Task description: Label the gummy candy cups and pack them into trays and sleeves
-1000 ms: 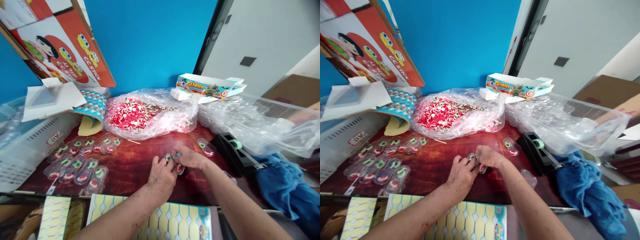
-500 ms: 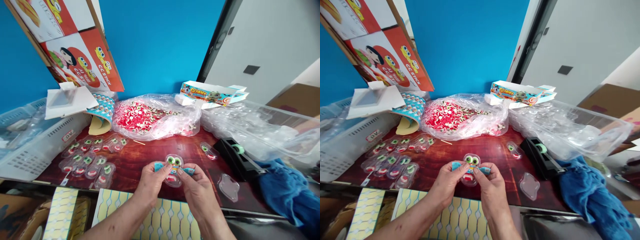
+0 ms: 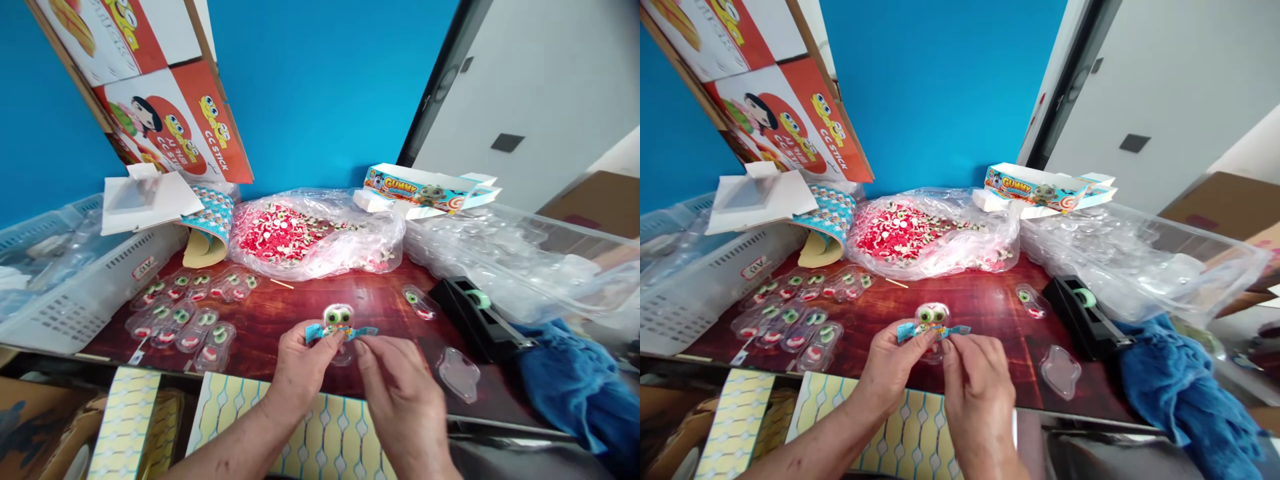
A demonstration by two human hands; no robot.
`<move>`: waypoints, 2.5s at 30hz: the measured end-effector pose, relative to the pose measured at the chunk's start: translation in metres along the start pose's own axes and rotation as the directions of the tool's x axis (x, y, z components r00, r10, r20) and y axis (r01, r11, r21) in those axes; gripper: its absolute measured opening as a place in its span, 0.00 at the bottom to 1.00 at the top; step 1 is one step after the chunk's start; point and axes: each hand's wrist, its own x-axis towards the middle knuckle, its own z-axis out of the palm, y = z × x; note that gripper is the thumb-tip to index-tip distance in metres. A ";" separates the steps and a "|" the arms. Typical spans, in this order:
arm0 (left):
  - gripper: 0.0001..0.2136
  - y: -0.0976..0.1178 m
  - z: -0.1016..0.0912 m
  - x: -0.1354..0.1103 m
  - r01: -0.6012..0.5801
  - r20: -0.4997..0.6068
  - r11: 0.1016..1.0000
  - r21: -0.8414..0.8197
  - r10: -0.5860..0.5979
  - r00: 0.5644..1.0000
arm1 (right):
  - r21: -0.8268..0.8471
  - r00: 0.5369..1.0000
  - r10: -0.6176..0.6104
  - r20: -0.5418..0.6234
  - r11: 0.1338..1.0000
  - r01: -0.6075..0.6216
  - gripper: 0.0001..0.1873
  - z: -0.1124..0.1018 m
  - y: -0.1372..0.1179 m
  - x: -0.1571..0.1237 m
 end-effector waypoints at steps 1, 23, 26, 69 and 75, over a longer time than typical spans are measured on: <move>0.10 0.000 0.001 -0.002 -0.008 0.028 1.000 0.005 0.008 1.000 | 0.033 0.999 0.037 0.040 0.999 -0.039 0.05 0.003 -0.002 -0.003; 0.14 0.020 0.001 -0.001 0.409 0.416 0.909 -0.077 -0.344 0.842 | 0.702 0.666 0.472 0.577 0.129 -0.700 0.11 0.003 -0.012 -0.007; 0.14 0.022 0.003 -0.002 0.489 0.474 0.869 -0.071 -0.402 0.784 | 0.691 0.688 0.478 0.547 0.207 -0.693 0.10 0.004 -0.009 -0.012; 0.05 -0.027 -0.007 -0.019 -0.677 0.662 -0.026 0.735 -0.188 0.726 | -0.557 0.932 -0.006 0.363 0.801 0.222 0.13 -0.083 0.047 -0.065; 0.07 -0.025 -0.012 -0.022 -0.715 0.716 0.051 0.697 -0.113 0.689 | -0.566 0.902 0.067 0.427 0.797 0.209 0.12 -0.047 0.060 -0.073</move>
